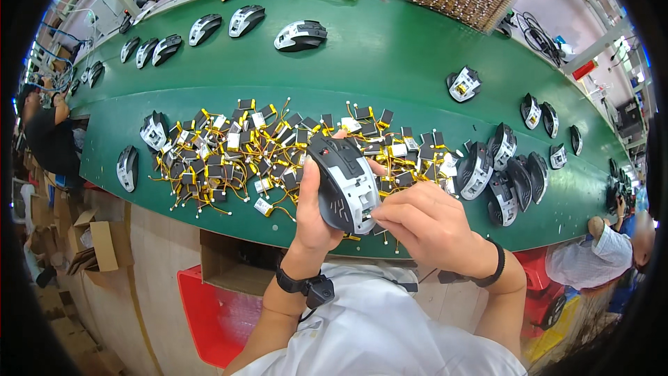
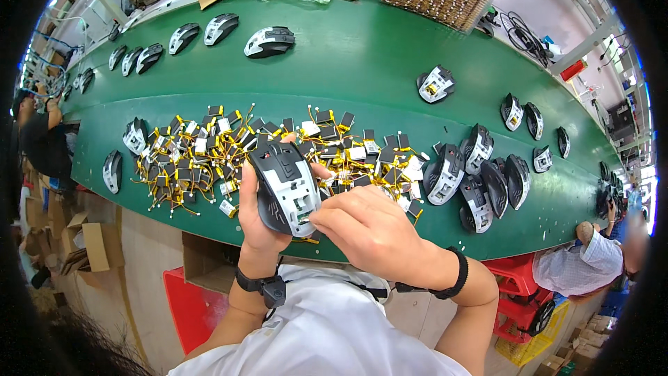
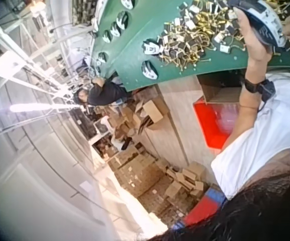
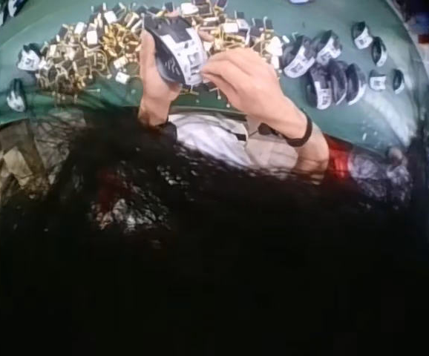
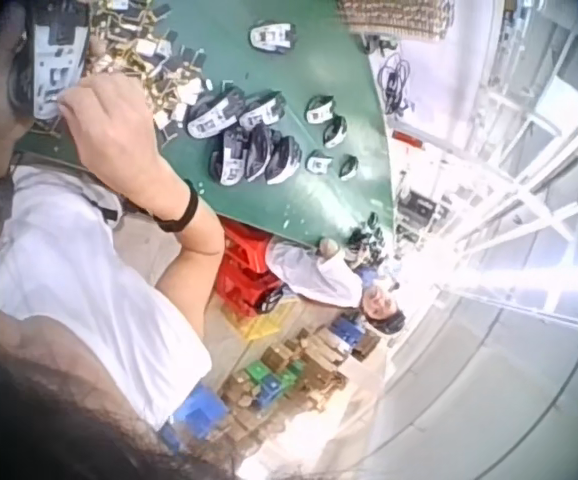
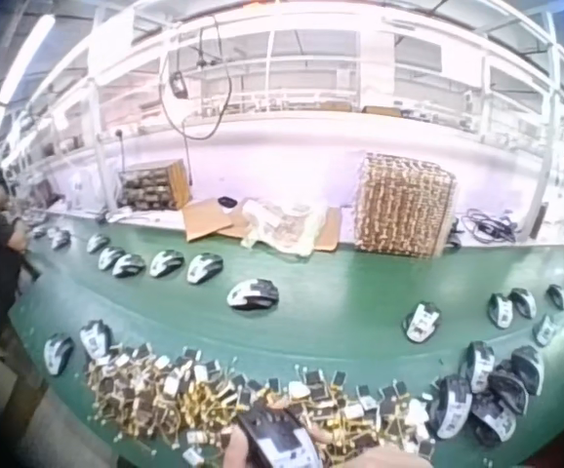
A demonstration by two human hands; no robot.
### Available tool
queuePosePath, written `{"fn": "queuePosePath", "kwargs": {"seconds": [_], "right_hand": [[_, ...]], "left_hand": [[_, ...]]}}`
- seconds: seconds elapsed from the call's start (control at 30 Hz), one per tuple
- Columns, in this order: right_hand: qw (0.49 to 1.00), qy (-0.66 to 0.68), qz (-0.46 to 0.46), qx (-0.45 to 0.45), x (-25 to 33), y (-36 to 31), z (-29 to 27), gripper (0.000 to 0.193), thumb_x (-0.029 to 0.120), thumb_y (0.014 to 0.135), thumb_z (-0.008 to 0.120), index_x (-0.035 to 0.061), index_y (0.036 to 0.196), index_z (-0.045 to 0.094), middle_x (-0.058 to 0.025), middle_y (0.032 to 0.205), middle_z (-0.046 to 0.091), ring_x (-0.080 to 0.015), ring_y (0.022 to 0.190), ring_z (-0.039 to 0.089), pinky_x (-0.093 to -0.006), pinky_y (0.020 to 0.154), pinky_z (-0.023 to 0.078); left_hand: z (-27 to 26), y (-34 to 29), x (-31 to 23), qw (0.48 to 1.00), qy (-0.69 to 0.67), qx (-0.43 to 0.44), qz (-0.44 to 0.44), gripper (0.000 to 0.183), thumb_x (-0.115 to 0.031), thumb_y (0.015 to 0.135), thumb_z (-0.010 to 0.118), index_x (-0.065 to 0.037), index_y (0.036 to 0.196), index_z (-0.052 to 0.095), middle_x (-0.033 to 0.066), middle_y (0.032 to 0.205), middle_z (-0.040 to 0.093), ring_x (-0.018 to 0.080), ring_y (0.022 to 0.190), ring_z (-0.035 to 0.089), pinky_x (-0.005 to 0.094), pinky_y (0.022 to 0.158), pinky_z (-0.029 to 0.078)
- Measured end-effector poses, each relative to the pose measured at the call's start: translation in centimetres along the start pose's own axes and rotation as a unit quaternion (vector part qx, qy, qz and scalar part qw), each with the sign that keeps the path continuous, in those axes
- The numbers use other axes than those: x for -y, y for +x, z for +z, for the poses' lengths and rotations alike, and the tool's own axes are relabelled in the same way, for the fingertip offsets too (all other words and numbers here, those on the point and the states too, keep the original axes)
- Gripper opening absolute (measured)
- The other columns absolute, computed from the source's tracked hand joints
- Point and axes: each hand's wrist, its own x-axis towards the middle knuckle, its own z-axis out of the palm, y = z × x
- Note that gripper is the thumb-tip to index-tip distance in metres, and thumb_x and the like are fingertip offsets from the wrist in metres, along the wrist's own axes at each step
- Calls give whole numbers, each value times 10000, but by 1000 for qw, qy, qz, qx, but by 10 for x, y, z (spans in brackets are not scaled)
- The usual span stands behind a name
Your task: The person inserts small yellow-wired battery packs into the bottom of black-and-white computer mouse shells. They pick up a mouse shell, insert a battery, and place the assembled unit on the green table. This process is repeated continuously throughout the clip.
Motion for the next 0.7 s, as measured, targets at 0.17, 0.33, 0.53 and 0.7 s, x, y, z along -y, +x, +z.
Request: {"fn": "queuePosePath", "kwargs": {"seconds": [0.17,0.33,0.53,0.7], "right_hand": [[996,-58,-62,29,0,5,-8,240,69,679,688,18,909,640,-70,907,597,-212,752,562,-334,662,434],[985,-96,-104,96,2,14,-16,301,97,641,658,-15,919,635,-85,934,582,-211,782,563,-330,675,444],[978,-125,-115,122,2,18,-16,345,89,624,660,-41,943,637,-100,947,589,-215,771,559,-328,664,449],[982,-118,-116,93,0,15,-10,274,110,644,625,-38,875,621,-95,853,538,-218,781,536,-336,698,433]], "left_hand": [[-1,1,1,1000,-6,6,-24,660,-602,1002,239,-67,1320,459,172,1066,643,212,927,654,346,807,545],[-9,-1,7,999,-13,-10,-28,690,-571,1006,238,-28,1384,430,205,1085,650,271,982,649,373,852,532],[-1,1,7,998,-15,-53,-29,636,-519,1024,231,-24,1334,483,199,1086,656,264,981,657,373,854,537],[1,2,10,996,-27,-77,-19,627,-515,1026,224,-30,1323,490,185,1038,662,242,891,666,355,792,547]]}}
